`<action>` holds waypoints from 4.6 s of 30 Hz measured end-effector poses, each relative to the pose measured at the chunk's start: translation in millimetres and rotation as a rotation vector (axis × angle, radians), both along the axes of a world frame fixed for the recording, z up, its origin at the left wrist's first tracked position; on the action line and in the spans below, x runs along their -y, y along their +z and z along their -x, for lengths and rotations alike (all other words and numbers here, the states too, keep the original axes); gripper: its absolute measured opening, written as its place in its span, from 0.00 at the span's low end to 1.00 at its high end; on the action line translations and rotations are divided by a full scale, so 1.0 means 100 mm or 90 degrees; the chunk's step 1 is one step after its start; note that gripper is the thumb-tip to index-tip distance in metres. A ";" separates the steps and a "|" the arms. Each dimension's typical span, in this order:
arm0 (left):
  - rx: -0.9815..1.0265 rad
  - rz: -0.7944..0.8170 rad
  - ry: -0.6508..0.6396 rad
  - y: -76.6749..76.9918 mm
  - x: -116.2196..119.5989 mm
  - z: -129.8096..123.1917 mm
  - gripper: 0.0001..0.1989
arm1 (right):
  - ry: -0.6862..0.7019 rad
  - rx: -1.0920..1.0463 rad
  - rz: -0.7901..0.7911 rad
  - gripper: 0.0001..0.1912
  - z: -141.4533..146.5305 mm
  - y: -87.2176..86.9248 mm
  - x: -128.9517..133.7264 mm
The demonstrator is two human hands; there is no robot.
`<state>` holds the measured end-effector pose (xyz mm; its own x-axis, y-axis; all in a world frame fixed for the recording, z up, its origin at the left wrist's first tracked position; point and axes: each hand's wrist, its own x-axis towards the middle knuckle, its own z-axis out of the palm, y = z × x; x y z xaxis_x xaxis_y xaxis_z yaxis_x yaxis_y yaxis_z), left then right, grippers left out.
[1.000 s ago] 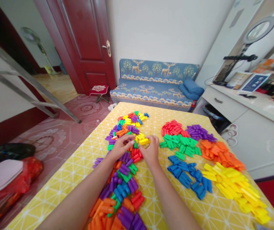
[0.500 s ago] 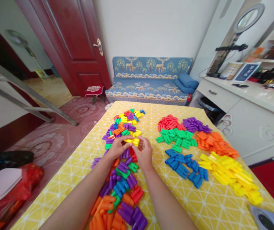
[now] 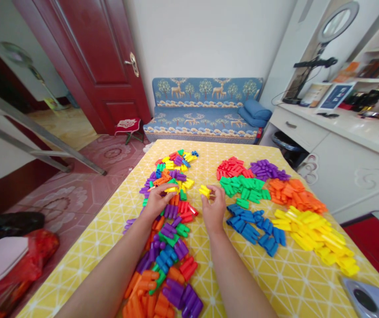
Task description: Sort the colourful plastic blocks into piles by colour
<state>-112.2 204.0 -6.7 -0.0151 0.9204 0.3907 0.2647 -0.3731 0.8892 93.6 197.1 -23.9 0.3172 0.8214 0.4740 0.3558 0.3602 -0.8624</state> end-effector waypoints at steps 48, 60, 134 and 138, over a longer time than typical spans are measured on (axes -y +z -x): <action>0.030 0.051 0.057 -0.15 -0.09 0.00 0.17 | -0.291 0.729 0.240 0.12 -2.50 0.36 0.09; 0.041 0.061 0.044 -0.17 -0.08 -0.01 0.17 | -0.303 0.794 0.259 0.09 -2.40 0.35 0.06; -0.134 -0.066 -0.144 0.01 0.06 -0.08 0.08 | -0.543 0.373 0.313 0.21 -2.21 0.05 1.15; -0.132 -0.066 -0.143 0.02 0.06 -0.08 0.07 | -0.561 0.380 0.315 0.23 -2.19 0.06 1.18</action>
